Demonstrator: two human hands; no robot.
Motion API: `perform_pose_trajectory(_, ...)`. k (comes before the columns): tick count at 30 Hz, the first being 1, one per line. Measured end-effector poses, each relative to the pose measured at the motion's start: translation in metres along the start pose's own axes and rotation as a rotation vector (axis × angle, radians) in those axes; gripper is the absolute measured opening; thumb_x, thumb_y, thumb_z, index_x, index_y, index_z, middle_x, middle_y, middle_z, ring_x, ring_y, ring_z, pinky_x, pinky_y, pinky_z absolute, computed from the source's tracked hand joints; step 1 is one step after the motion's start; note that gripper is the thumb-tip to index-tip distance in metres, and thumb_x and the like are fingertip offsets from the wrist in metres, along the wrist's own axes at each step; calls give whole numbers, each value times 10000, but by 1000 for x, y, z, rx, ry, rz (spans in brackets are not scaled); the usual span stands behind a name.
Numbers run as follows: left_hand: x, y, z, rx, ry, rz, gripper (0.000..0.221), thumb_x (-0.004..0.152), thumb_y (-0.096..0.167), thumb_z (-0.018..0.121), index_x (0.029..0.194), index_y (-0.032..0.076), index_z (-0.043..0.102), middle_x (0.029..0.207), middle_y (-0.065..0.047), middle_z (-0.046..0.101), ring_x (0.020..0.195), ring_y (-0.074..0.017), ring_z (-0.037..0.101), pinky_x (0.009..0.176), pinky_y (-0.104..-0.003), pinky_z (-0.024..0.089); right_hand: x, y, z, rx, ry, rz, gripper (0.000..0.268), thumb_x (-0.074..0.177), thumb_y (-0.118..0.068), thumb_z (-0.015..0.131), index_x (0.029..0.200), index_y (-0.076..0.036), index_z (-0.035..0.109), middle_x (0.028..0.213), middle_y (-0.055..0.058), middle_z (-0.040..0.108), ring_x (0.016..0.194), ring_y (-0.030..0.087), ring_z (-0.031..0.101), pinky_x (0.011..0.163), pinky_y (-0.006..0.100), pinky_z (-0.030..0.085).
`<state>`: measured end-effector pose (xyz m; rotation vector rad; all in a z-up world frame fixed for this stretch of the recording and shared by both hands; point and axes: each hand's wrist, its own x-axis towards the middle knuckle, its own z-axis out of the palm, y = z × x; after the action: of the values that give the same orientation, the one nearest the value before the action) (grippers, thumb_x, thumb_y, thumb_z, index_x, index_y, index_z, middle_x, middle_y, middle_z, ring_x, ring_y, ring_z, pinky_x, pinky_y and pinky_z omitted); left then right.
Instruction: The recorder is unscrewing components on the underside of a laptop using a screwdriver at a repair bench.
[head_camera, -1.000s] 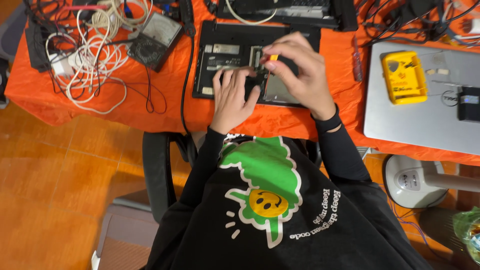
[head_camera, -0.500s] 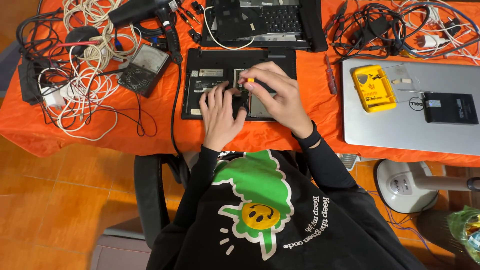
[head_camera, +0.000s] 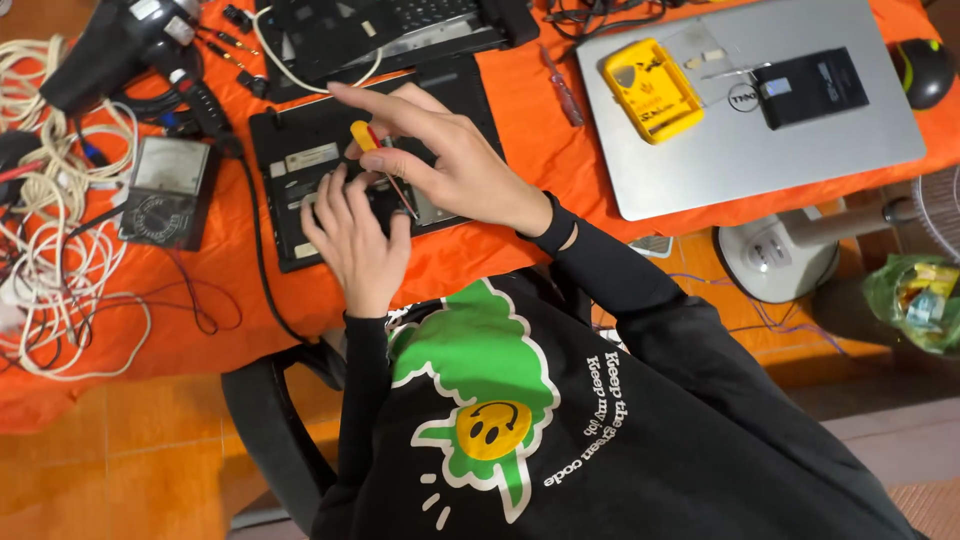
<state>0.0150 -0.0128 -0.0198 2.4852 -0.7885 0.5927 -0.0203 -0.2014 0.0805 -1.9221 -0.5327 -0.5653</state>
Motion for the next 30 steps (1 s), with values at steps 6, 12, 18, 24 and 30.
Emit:
perform_pose_trajectory(6, -3, 0, -1, -30, -43, -23, 496, 908, 279, 644, 1340, 58, 540, 1521, -175, 496, 1473, -329, 401, 1247, -579, 146, -26, 6, -72, 354, 180, 31, 203, 1173, -90, 614, 1372, -80, 574, 1209, 58, 677, 1123, 131, 699, 957, 252, 575)
perform_pose_trajectory(12, 0, 4, -11, -20, -31, 79, 638, 944, 506, 750, 1331, 34, 566, 1482, -180, 511, 1428, -337, 430, 1225, -639, 166, -141, 92, -227, -10, 762, -30, 148, 1197, -27, 651, 1075, -35, 568, 815, 32, 553, 612, 93, 469, 578, 259, 402)
perform_pose_trajectory(18, -1, 7, -13, 56, -76, 80, 736, 913, 604, 803, 1341, 49, 578, 1478, -182, 517, 1429, -353, 450, 1230, -666, 199, -178, 77, -278, 31, 829, -81, 153, 1214, -139, 547, 1312, -23, 528, 1006, 106, 609, 764, 157, 517, 685, 308, 409)
perform_pose_trajectory(24, -1, 8, -12, 124, -169, 29, 886, 901, 769, 738, 1381, 44, 564, 1517, -186, 504, 1463, -365, 439, 1249, -648, 176, -225, 103, -278, 20, 976, 4, 264, 1272, -218, 502, 1470, -47, 463, 1034, 157, 602, 843, 190, 535, 664, 291, 356)
perform_pose_trajectory(30, 0, 8, -15, 196, -273, -5, 955, 901, 843, 650, 1414, 43, 556, 1531, -193, 478, 1486, -363, 411, 1251, -650, 172, -214, 95, -263, -48, 1028, 70, 273, 1223, -256, 514, 1391, -41, 506, 999, 142, 608, 820, 177, 560, 648, 273, 385)
